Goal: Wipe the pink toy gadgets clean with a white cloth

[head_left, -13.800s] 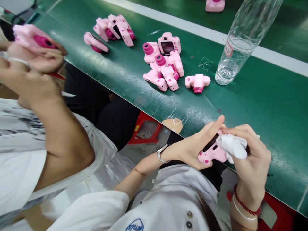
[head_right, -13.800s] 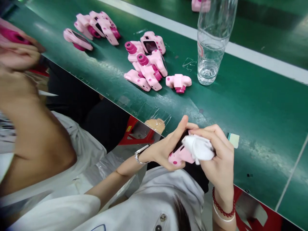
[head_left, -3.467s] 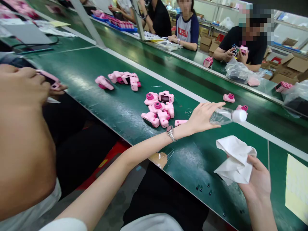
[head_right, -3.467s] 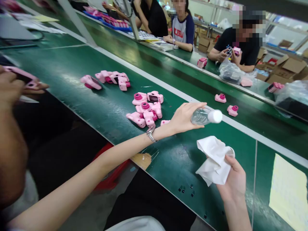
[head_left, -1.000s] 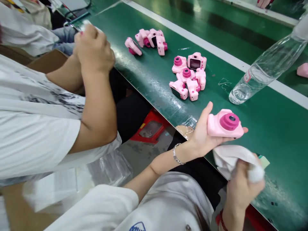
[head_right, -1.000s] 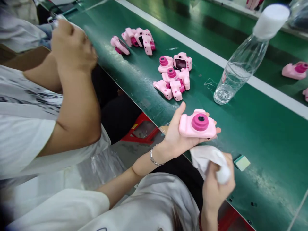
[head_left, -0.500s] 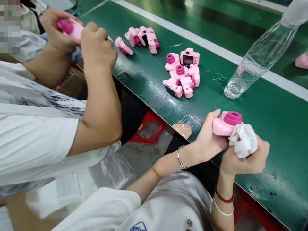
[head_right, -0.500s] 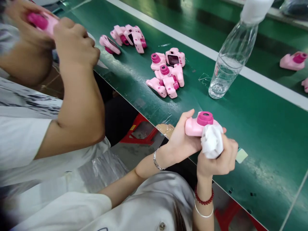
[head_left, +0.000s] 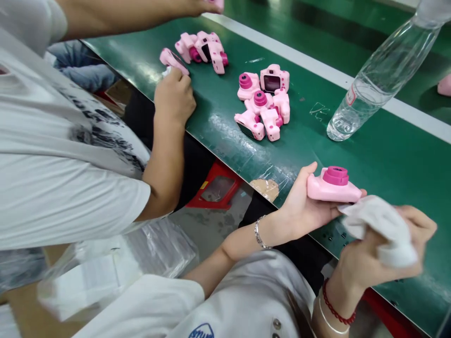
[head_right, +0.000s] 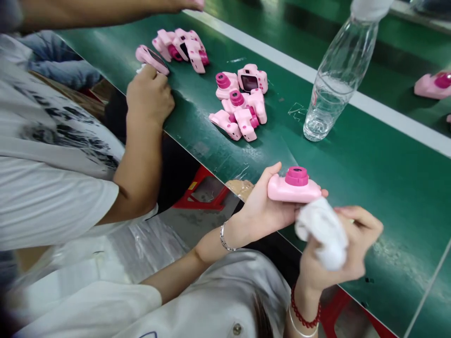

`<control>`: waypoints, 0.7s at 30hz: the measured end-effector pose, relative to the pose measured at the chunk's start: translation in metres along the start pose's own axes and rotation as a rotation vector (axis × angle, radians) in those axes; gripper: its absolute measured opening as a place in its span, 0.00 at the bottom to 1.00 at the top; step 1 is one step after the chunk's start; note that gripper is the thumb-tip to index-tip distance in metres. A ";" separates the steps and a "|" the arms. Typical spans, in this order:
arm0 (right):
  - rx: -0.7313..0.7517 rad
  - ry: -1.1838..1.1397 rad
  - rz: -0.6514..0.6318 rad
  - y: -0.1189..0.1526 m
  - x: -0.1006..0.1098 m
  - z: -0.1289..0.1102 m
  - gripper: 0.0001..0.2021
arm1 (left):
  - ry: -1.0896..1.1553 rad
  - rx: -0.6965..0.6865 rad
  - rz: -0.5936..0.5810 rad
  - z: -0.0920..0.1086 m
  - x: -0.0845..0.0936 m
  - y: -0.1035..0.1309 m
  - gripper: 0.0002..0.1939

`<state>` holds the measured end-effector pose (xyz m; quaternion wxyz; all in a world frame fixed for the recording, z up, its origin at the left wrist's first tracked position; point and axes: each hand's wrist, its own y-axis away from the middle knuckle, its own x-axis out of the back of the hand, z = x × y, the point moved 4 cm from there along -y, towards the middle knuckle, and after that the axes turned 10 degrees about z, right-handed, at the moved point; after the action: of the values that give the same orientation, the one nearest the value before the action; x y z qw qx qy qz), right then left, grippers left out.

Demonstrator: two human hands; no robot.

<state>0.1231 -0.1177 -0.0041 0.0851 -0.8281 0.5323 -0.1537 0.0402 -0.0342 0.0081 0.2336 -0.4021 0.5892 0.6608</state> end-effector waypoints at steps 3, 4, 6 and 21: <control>0.059 0.061 0.071 0.004 -0.001 -0.009 0.09 | -0.040 -0.032 0.061 -0.004 0.004 -0.003 0.22; 0.086 0.088 0.117 0.004 -0.002 -0.012 0.08 | -0.044 -0.069 0.077 -0.004 0.006 -0.003 0.18; 0.151 0.142 0.247 0.003 0.000 -0.017 0.07 | -0.045 -0.141 0.075 -0.002 0.009 -0.003 0.11; 0.211 -0.007 0.167 0.010 -0.008 -0.022 0.02 | -0.106 0.048 -0.167 -0.003 0.029 -0.012 0.14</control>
<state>0.1037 -0.1142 0.0126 0.1860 -0.7679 0.5801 -0.1982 0.0337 -0.0394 -0.0223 0.3283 -0.4084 0.5563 0.6450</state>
